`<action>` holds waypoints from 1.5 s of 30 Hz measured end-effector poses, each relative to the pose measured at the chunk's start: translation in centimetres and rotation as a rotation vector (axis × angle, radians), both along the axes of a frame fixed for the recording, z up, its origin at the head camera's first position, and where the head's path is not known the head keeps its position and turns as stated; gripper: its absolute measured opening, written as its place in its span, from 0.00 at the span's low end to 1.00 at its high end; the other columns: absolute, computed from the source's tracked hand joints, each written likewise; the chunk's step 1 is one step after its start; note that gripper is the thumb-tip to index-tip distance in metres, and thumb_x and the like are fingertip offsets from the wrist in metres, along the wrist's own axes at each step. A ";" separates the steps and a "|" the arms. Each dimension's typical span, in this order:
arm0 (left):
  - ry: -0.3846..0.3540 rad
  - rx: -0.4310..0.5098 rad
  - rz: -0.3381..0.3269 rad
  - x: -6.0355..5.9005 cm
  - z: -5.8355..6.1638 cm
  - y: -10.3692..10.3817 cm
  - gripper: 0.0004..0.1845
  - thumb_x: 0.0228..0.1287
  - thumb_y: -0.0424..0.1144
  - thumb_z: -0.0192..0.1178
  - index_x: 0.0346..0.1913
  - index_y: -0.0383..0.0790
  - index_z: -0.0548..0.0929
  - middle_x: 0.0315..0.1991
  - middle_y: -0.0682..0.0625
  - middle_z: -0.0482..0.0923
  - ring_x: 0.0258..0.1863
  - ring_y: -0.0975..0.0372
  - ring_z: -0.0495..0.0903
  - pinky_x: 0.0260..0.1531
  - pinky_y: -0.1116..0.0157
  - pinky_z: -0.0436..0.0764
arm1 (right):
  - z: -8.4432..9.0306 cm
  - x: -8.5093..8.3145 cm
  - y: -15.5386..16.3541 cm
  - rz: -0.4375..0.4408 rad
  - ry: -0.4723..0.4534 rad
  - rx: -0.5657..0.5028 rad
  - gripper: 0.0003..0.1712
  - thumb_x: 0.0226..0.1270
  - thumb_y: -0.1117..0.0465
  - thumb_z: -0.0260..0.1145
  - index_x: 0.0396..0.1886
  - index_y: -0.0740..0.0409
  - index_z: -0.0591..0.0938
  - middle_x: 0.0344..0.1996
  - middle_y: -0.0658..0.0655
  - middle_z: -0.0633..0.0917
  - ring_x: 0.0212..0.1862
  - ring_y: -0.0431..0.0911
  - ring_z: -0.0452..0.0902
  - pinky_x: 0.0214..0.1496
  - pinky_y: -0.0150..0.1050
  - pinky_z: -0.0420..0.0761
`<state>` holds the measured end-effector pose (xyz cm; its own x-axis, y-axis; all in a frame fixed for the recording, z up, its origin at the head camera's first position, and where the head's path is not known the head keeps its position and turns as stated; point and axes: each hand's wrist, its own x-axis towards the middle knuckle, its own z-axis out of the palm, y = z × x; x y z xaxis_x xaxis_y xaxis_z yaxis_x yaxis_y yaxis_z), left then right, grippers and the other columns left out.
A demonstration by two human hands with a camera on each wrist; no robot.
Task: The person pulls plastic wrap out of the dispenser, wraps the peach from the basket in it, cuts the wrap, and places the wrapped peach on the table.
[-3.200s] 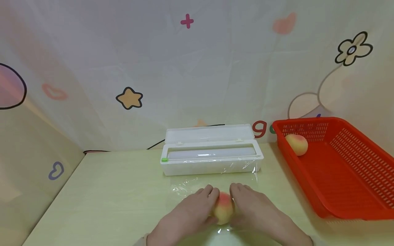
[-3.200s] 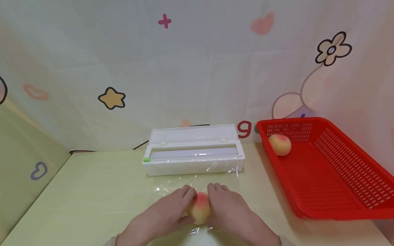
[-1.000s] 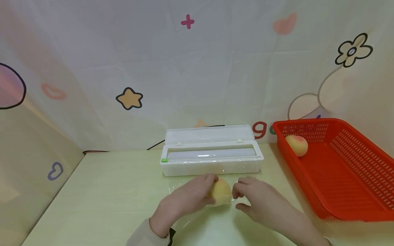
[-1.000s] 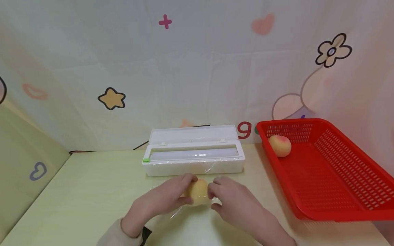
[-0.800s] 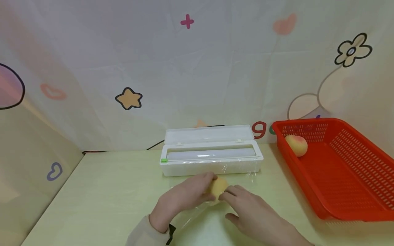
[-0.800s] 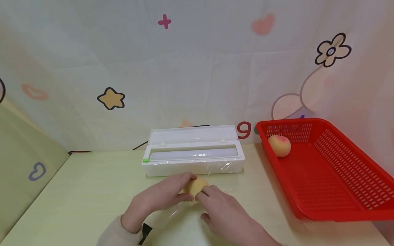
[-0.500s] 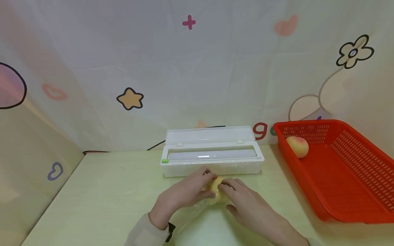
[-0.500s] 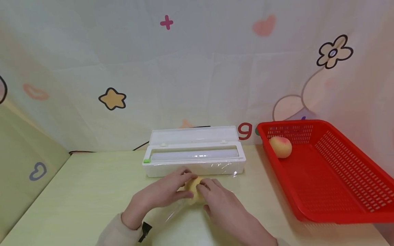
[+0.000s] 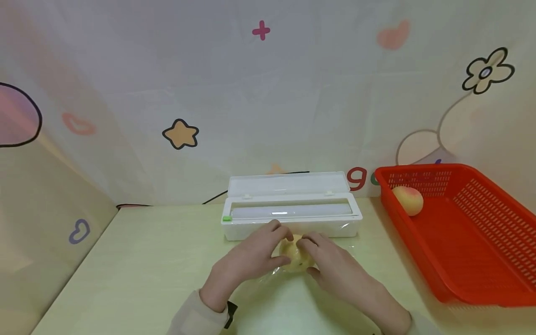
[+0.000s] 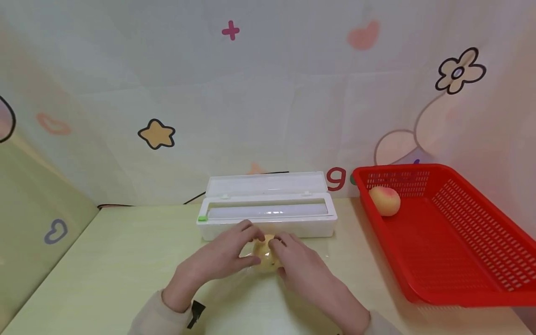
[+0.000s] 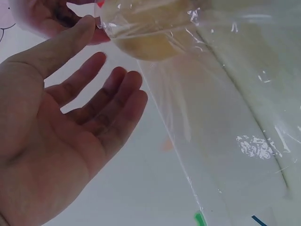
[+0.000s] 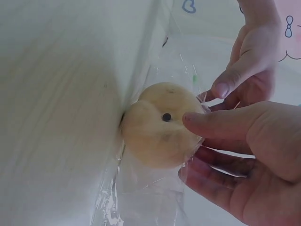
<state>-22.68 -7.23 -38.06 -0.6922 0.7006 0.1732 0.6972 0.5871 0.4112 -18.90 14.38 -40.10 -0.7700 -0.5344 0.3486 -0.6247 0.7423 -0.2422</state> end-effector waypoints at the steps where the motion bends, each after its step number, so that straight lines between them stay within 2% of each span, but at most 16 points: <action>1: 0.011 -0.001 0.007 0.0 0.0 0.1 0.17 0.65 0.39 0.73 0.50 0.38 0.78 0.44 0.48 0.74 0.38 0.60 0.74 0.43 0.65 0.77 | 0.0 -0.2 0.0 0.003 0.011 -0.004 0.30 0.47 0.73 0.83 0.51 0.64 0.82 0.47 0.55 0.81 0.48 0.49 0.76 0.49 0.43 0.83; 4: 0.057 -0.009 0.007 0.1 -0.1 0.3 0.15 0.63 0.39 0.75 0.43 0.40 0.79 0.40 0.50 0.72 0.35 0.62 0.72 0.40 0.67 0.76 | -0.1 -0.9 -0.1 0.005 0.018 -0.015 0.27 0.47 0.74 0.83 0.48 0.64 0.83 0.45 0.54 0.81 0.46 0.49 0.77 0.49 0.43 0.83; 7: 0.112 -0.012 -0.023 0.2 -0.2 0.5 0.10 0.61 0.37 0.76 0.38 0.42 0.83 0.38 0.52 0.75 0.37 0.62 0.74 0.42 0.68 0.76 | -0.1 -1.4 -0.1 0.011 0.012 -0.028 0.23 0.49 0.74 0.82 0.46 0.64 0.84 0.43 0.54 0.82 0.46 0.49 0.78 0.50 0.43 0.83; 10: 0.157 -0.034 -0.066 0.3 0.0 0.7 0.07 0.59 0.35 0.77 0.38 0.43 0.89 0.39 0.54 0.79 0.40 0.62 0.77 0.45 0.70 0.76 | 0.0 -1.8 -0.1 0.007 -0.018 -0.044 0.20 0.52 0.74 0.80 0.44 0.62 0.85 0.42 0.53 0.82 0.46 0.48 0.78 0.51 0.43 0.83; 12: 0.184 -0.077 -0.072 0.5 0.0 1.0 0.08 0.58 0.35 0.78 0.40 0.43 0.90 0.40 0.55 0.81 0.41 0.62 0.78 0.46 0.71 0.76 | 0.2 -2.0 -0.1 0.004 -0.041 -0.059 0.19 0.53 0.74 0.80 0.45 0.61 0.85 0.42 0.52 0.83 0.47 0.48 0.79 0.52 0.44 0.83; 17: 0.254 -0.190 -0.010 1.1 0.1 1.7 0.12 0.57 0.36 0.78 0.42 0.41 0.88 0.41 0.53 0.79 0.42 0.62 0.79 0.47 0.72 0.78 | 0.3 -2.8 0.0 0.009 -0.054 -0.094 0.20 0.52 0.74 0.80 0.45 0.63 0.85 0.42 0.53 0.84 0.46 0.49 0.80 0.52 0.47 0.83; 25: 0.317 -0.242 0.057 1.4 -0.1 2.1 0.14 0.58 0.36 0.77 0.45 0.39 0.86 0.42 0.52 0.78 0.42 0.61 0.80 0.44 0.70 0.80 | 0.3 -3.4 0.0 -0.019 -0.123 -0.163 0.21 0.56 0.74 0.78 0.48 0.64 0.83 0.43 0.55 0.85 0.44 0.50 0.81 0.50 0.47 0.83; 29: 0.353 -0.239 0.090 1.5 0.0 2.0 0.18 0.57 0.37 0.78 0.48 0.39 0.85 0.47 0.51 0.79 0.48 0.58 0.80 0.46 0.68 0.81 | 0.3 -3.7 0.3 -0.005 -0.133 -0.208 0.21 0.58 0.74 0.77 0.50 0.65 0.82 0.43 0.56 0.86 0.44 0.50 0.82 0.48 0.47 0.84; 37: 0.397 -0.222 0.123 1.2 0.0 2.1 0.34 0.51 0.44 0.82 0.60 0.38 0.79 0.54 0.50 0.77 0.54 0.57 0.79 0.55 0.64 0.79 | 1.0 -4.5 1.0 0.029 -0.140 -0.298 0.15 0.65 0.74 0.72 0.49 0.65 0.81 0.41 0.57 0.87 0.42 0.50 0.85 0.46 0.50 0.85; 42: 0.425 -0.258 0.158 1.1 -0.3 2.1 0.43 0.51 0.48 0.82 0.68 0.39 0.74 0.62 0.49 0.75 0.62 0.56 0.75 0.56 0.59 0.78 | 1.4 -4.9 1.3 0.015 -0.154 -0.335 0.12 0.65 0.73 0.73 0.45 0.63 0.81 0.39 0.55 0.86 0.41 0.49 0.85 0.44 0.44 0.86; 45: 0.448 -0.266 0.176 0.9 -0.5 2.1 0.44 0.53 0.49 0.81 0.71 0.39 0.73 0.65 0.49 0.74 0.65 0.55 0.73 0.54 0.58 0.79 | 1.5 -5.0 1.5 0.013 -0.151 -0.353 0.10 0.64 0.72 0.73 0.42 0.62 0.82 0.38 0.53 0.85 0.41 0.48 0.85 0.45 0.44 0.86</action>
<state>-21.75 -5.11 -38.55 -0.7019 0.6409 0.3107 0.6519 0.7538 -0.0823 -23.89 15.83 -38.64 -0.8208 -0.4116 0.3962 -0.5713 0.5892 -0.5714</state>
